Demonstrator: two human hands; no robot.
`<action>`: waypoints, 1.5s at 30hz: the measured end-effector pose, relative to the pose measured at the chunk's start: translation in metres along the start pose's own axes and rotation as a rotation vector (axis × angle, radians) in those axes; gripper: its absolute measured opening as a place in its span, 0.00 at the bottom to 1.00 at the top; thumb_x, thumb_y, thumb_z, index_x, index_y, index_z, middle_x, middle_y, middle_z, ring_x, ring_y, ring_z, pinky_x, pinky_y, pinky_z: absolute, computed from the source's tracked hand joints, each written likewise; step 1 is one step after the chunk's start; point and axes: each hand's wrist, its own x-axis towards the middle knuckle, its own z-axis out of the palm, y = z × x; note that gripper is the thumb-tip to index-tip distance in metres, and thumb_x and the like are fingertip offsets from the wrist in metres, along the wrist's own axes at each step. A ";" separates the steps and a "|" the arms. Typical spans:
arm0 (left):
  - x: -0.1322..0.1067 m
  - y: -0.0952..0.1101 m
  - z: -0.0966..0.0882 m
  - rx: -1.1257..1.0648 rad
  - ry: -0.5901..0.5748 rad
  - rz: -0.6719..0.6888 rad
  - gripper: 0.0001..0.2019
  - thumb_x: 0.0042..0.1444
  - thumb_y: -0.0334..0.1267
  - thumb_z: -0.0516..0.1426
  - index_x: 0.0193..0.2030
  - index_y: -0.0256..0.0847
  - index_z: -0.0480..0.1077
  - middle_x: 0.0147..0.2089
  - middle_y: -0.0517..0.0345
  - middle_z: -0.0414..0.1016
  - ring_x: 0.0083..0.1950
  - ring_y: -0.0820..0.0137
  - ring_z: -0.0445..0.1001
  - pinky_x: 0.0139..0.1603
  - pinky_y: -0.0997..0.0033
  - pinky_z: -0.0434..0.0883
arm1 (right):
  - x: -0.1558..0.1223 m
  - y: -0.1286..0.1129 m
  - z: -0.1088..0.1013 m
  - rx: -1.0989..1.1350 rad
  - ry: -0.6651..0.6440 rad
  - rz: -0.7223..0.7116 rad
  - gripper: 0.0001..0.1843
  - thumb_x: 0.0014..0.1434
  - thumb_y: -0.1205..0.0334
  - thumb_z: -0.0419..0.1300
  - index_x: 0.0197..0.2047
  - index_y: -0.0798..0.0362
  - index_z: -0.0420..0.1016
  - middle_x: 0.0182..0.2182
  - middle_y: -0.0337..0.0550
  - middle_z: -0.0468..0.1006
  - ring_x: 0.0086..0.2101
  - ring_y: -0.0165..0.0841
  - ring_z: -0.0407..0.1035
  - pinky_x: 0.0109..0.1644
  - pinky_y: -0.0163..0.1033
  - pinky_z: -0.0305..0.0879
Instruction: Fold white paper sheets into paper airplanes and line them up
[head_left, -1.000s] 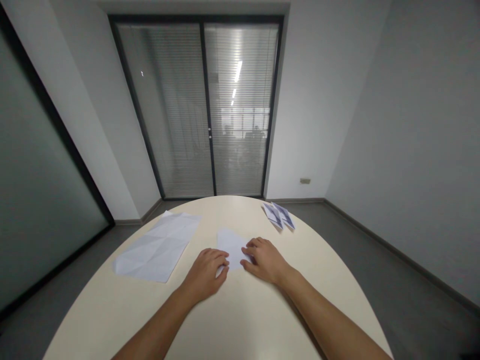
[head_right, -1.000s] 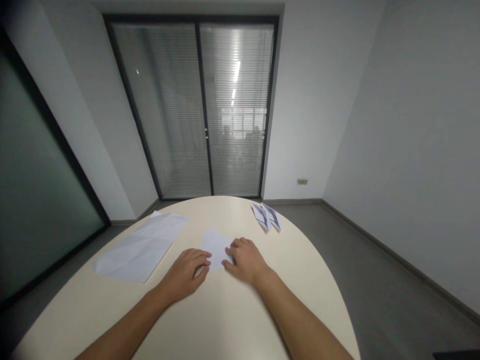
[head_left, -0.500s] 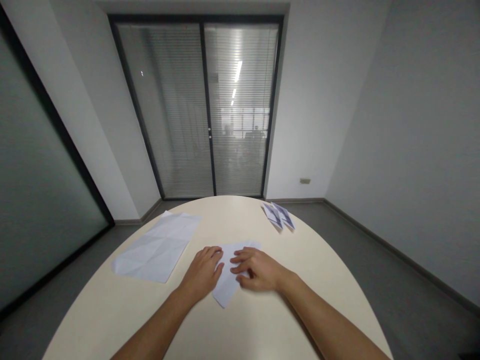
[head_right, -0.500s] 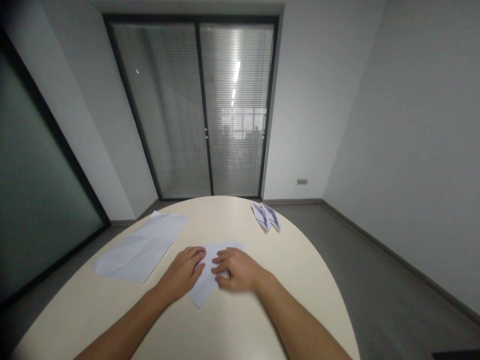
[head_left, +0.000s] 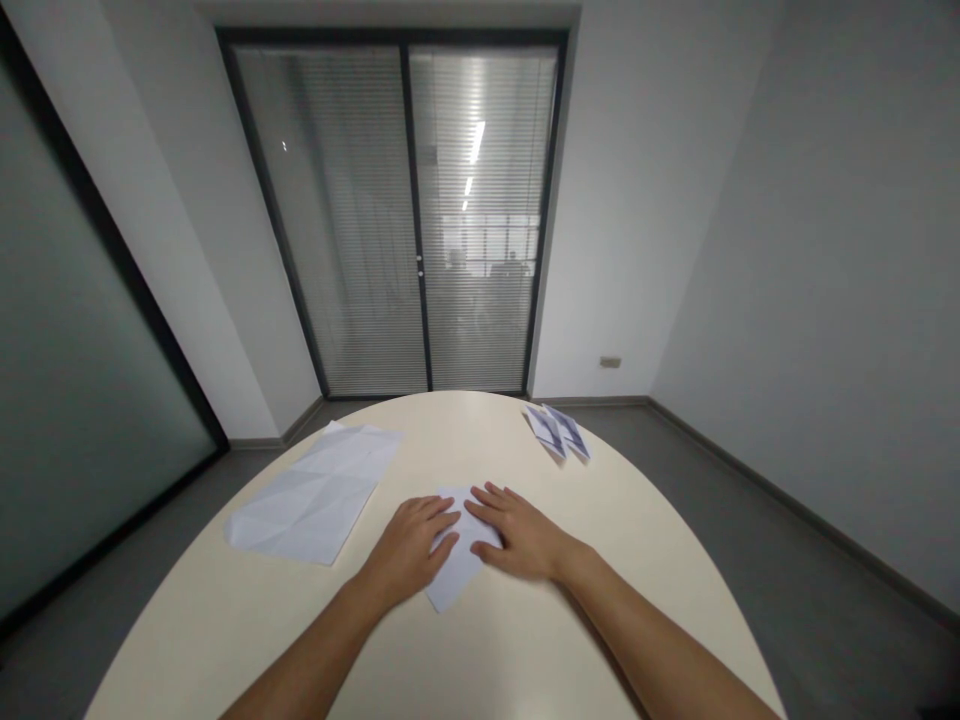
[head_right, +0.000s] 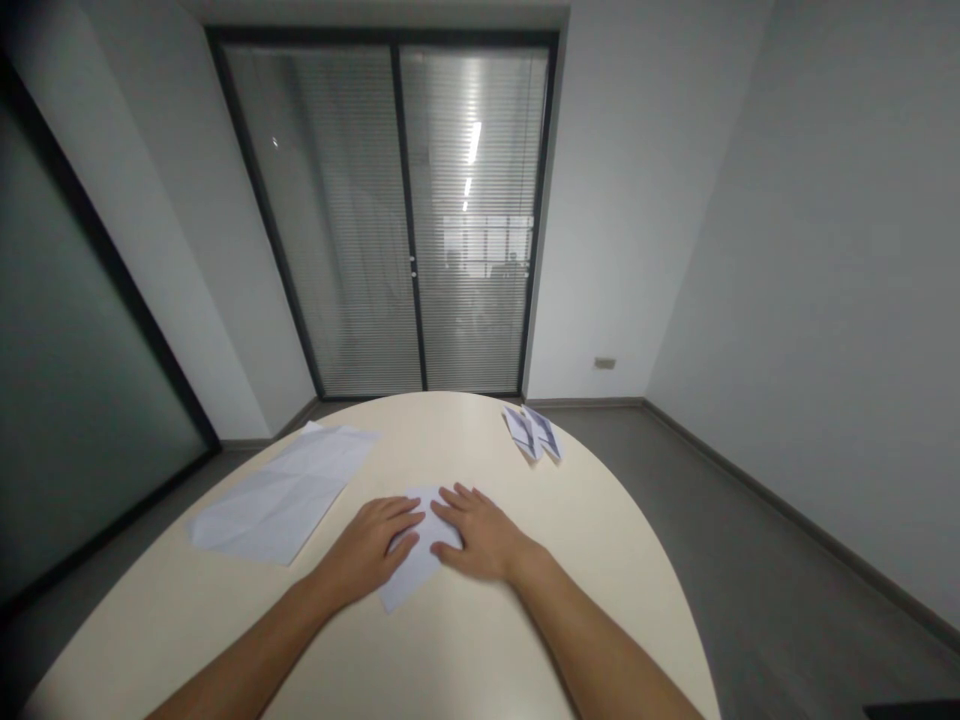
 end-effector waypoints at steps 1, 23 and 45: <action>0.000 0.002 -0.002 -0.003 -0.010 0.013 0.14 0.65 0.40 0.55 0.55 0.46 0.74 0.60 0.52 0.75 0.61 0.58 0.71 0.63 0.48 0.66 | 0.000 0.001 0.000 -0.006 0.004 0.023 0.37 0.64 0.44 0.55 0.71 0.52 0.58 0.70 0.55 0.54 0.69 0.51 0.46 0.70 0.60 0.45; -0.004 0.008 -0.005 0.034 -0.124 -0.009 0.22 0.60 0.43 0.59 0.60 0.44 0.70 0.67 0.50 0.68 0.67 0.55 0.65 0.68 0.44 0.60 | 0.000 0.004 -0.003 -0.018 -0.056 0.049 0.46 0.61 0.38 0.56 0.73 0.57 0.52 0.71 0.57 0.49 0.69 0.52 0.44 0.71 0.59 0.42; -0.003 0.009 -0.006 -0.013 -0.034 0.041 0.17 0.60 0.41 0.59 0.55 0.44 0.73 0.57 0.51 0.75 0.58 0.59 0.70 0.61 0.52 0.66 | 0.000 0.013 0.001 -0.030 0.089 -0.064 0.37 0.60 0.41 0.59 0.64 0.59 0.69 0.64 0.60 0.67 0.65 0.51 0.57 0.68 0.55 0.54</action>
